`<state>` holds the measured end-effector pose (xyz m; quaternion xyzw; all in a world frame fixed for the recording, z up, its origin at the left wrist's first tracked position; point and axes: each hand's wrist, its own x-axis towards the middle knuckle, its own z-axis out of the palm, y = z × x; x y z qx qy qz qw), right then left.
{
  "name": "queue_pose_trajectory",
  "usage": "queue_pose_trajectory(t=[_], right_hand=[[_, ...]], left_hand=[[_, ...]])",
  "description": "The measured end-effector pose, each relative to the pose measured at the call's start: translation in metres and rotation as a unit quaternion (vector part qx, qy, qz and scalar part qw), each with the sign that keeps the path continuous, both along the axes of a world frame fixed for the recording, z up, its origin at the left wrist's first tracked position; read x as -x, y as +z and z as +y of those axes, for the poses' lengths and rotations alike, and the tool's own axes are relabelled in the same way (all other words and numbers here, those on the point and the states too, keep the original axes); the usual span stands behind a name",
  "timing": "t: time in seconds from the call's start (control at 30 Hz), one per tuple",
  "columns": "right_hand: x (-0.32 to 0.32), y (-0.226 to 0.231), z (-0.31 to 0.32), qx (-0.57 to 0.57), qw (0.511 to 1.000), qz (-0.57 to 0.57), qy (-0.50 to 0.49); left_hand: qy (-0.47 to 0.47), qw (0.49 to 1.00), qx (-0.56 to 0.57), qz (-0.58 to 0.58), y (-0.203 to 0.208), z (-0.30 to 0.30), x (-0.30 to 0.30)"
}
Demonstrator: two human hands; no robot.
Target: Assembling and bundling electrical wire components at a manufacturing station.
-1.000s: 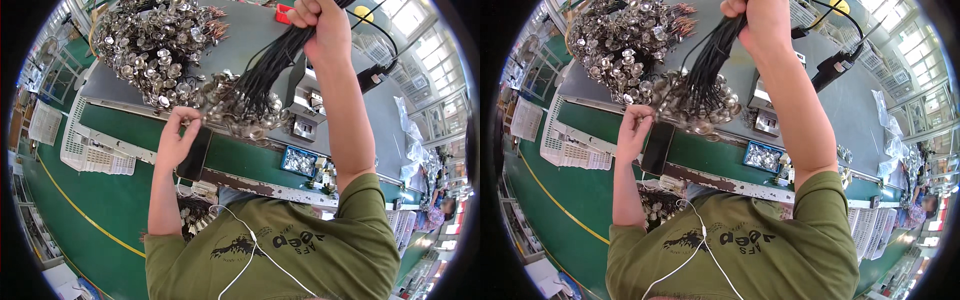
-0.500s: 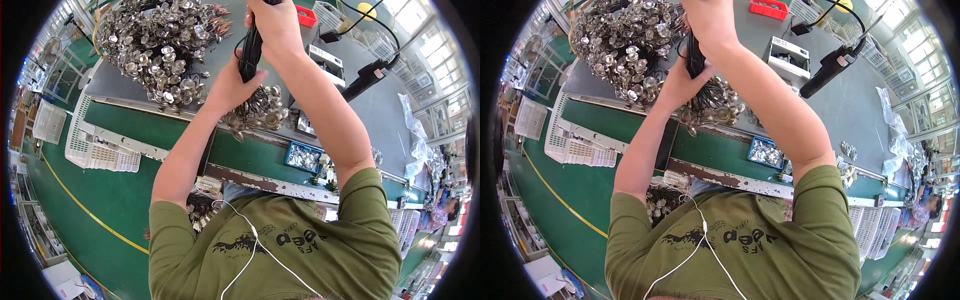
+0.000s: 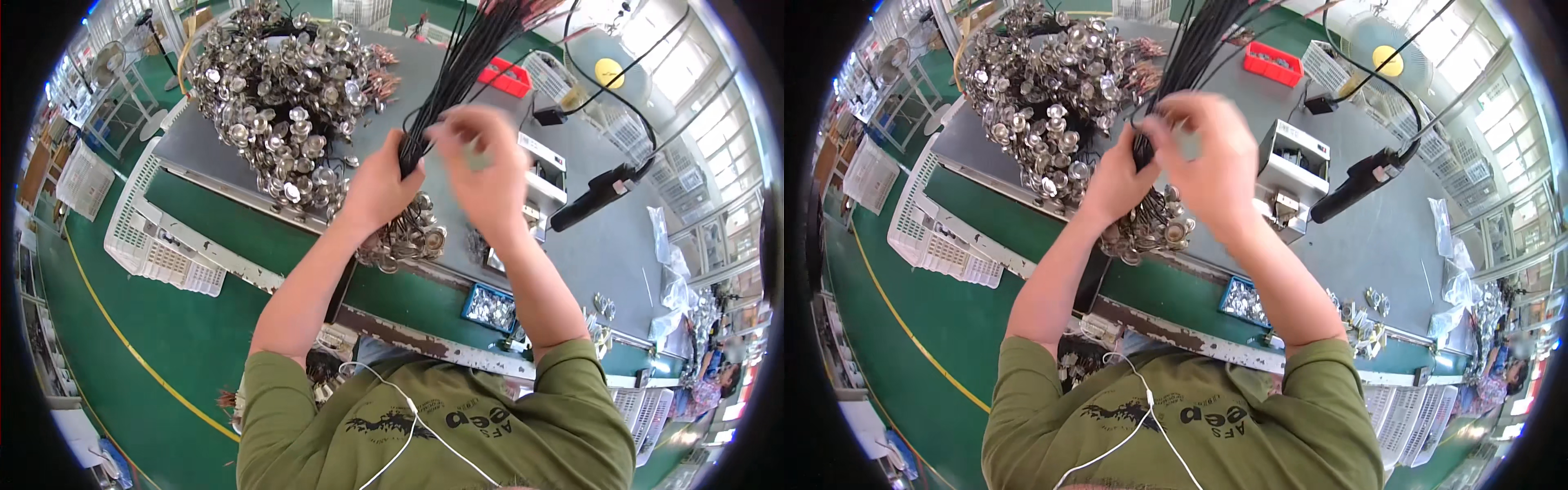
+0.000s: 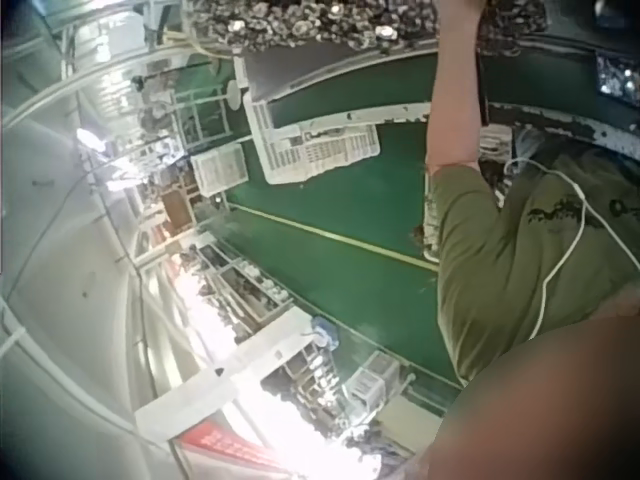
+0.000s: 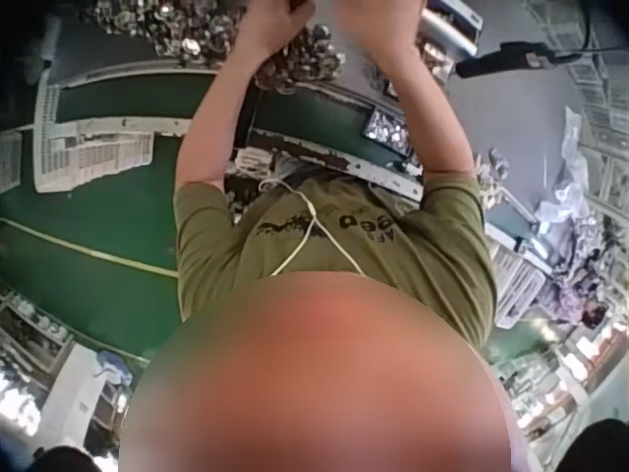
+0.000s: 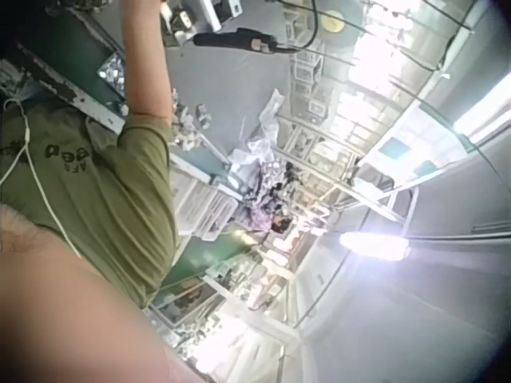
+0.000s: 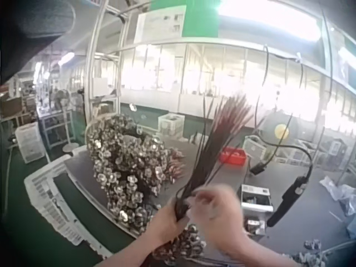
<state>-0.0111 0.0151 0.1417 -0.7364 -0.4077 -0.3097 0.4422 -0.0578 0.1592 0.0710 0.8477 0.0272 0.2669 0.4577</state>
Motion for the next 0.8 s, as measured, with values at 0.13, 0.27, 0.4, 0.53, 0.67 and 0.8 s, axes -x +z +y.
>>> queue_pose_trajectory(t=[0.13, 0.27, 0.4, 0.53, 0.67, 0.8], right_hand=[[0.001, 0.005, 0.012, 0.191, 0.978, 0.023, -0.084], [-0.001, -0.001, 0.015, 0.173, 0.983, -0.001, -0.067], [0.010, -0.014, 0.018, 0.082, 0.958, 0.237, 0.140], [0.010, 0.001, 0.018, 0.132, 0.911, 0.351, 0.172], [0.020, -0.001, 0.019, 0.205, 0.961, 0.133, 0.133], [0.009, -0.001, 0.021, 0.102, 0.967, 0.181, 0.145]], left_hand=[[0.017, 0.999, -0.027, -0.013, 0.003, -0.014, -0.002], [0.040, 0.998, -0.050, 0.011, 0.001, -0.012, -0.004], [0.011, 0.998, -0.053, 0.014, -0.010, -0.003, -0.012], [-0.010, 0.998, -0.041, 0.045, -0.008, -0.003, -0.006], [-0.029, 0.999, -0.013, 0.021, -0.008, -0.006, 0.000], [0.001, 0.996, -0.084, 0.029, -0.005, -0.004, -0.003]])
